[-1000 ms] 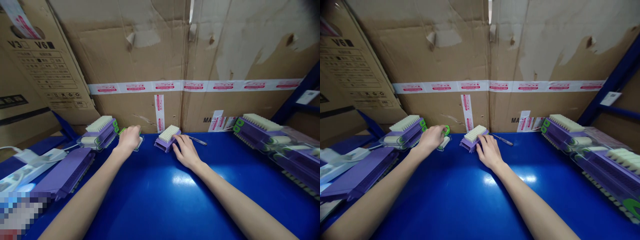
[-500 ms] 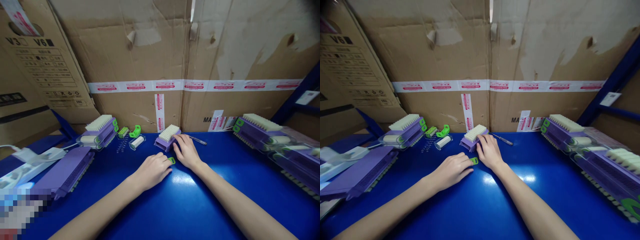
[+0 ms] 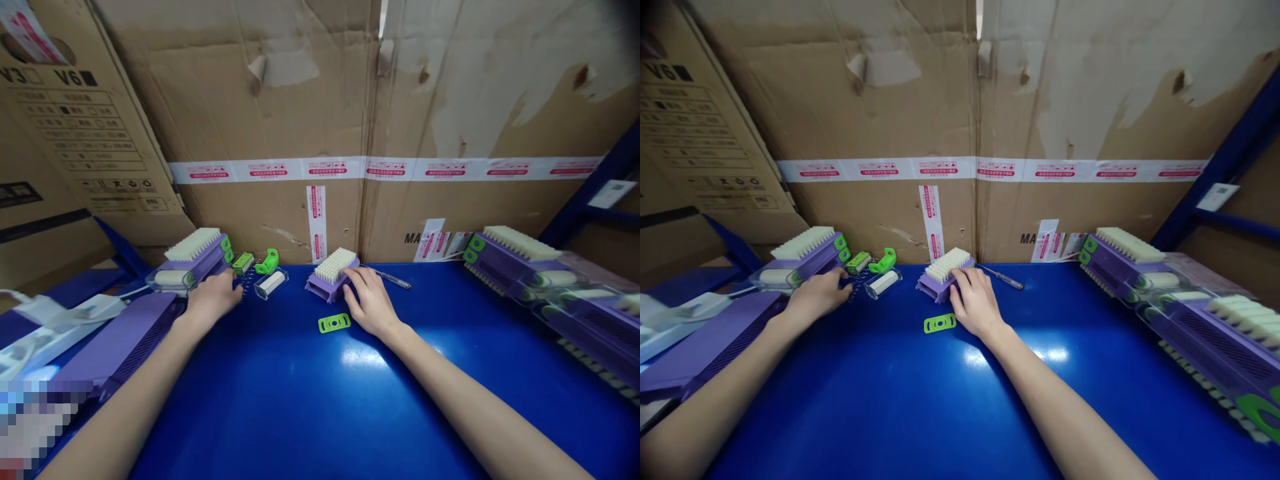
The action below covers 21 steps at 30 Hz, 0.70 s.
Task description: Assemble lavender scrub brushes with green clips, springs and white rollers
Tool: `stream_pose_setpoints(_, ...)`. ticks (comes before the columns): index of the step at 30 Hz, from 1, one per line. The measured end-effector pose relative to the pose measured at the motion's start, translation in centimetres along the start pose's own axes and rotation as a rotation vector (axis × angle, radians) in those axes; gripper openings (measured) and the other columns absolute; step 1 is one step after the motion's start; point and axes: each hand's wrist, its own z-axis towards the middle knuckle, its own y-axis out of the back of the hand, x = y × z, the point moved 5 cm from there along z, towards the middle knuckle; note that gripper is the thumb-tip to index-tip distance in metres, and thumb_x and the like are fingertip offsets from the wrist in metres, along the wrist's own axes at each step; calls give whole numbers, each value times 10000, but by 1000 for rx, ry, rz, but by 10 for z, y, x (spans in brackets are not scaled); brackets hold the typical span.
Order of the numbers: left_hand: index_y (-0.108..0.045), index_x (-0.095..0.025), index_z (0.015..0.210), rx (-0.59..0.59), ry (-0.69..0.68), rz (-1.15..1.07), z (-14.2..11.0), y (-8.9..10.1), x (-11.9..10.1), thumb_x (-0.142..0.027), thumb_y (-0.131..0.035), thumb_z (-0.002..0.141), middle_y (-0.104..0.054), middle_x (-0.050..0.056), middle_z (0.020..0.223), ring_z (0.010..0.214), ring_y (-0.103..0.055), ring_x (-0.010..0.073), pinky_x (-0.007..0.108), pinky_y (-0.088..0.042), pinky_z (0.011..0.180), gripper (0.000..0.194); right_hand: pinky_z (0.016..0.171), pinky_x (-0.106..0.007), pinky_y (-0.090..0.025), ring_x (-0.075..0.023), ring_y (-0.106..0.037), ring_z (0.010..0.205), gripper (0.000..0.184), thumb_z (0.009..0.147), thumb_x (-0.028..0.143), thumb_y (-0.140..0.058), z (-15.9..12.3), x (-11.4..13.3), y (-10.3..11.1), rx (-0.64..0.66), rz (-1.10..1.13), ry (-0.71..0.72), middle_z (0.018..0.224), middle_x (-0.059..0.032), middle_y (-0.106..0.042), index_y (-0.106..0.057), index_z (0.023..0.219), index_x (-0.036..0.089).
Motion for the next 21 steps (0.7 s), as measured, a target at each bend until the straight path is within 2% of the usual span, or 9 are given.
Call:
stream_pose_setpoints(4,-501,-190,1202,21,-19,-77,5,-10,4,-352,-447,781,-650,143,1077,950,-631,298,351,-489,746,454,879,-440,-431,-276,-501,1039,342,896,250,-404,0,0,1,-5,-2,-6,1129,-138,-581,-538,1195,152)
stream_pose_setpoints(9,-533,-198,1116,-113,-69,-86,-2,7,-4,-309,-419,816,-634,118,1083,933,-630,278,334,-482,735,339,885,-435,-430,-276,-501,1046,344,897,249,-402,0,0,1,5,-10,-5,1128,-146,-581,-540,1192,137)
stream_pose_setpoints(13,-539,-181,1069,-295,-108,-94,-10,21,-9,-308,-421,837,-615,122,1044,866,-627,273,328,-476,676,290,871,-446,-436,-280,-507,1041,341,896,245,-407,0,1,1,0,-7,3,1129,-146,-583,-539,1196,150)
stream_pose_setpoints(17,-554,-169,1037,-593,-156,-217,-16,33,-10,-330,-459,851,-613,92,983,831,-614,233,309,-478,683,264,865,-451,-444,-286,-515,1028,349,890,233,-412,0,2,2,-29,-7,13,1105,-153,-589,-528,1205,137)
stream_pose_setpoints(19,-560,-161,1030,-741,-279,-290,-25,39,-20,-323,-459,871,-614,87,976,858,-608,220,308,-483,731,248,862,-468,-446,-299,-513,1030,404,883,239,-424,0,2,4,-64,-11,27,1111,-168,-583,-471,1267,125)
stream_pose_setpoints(21,-563,-158,1014,-823,-467,-333,-39,43,-39,-293,-457,889,-622,82,966,893,-604,207,301,-484,777,212,873,-490,-442,-314,-499,1064,507,871,254,-450,-1,4,7,-117,-2,64,1161,-184,-558,-362,1353,122)
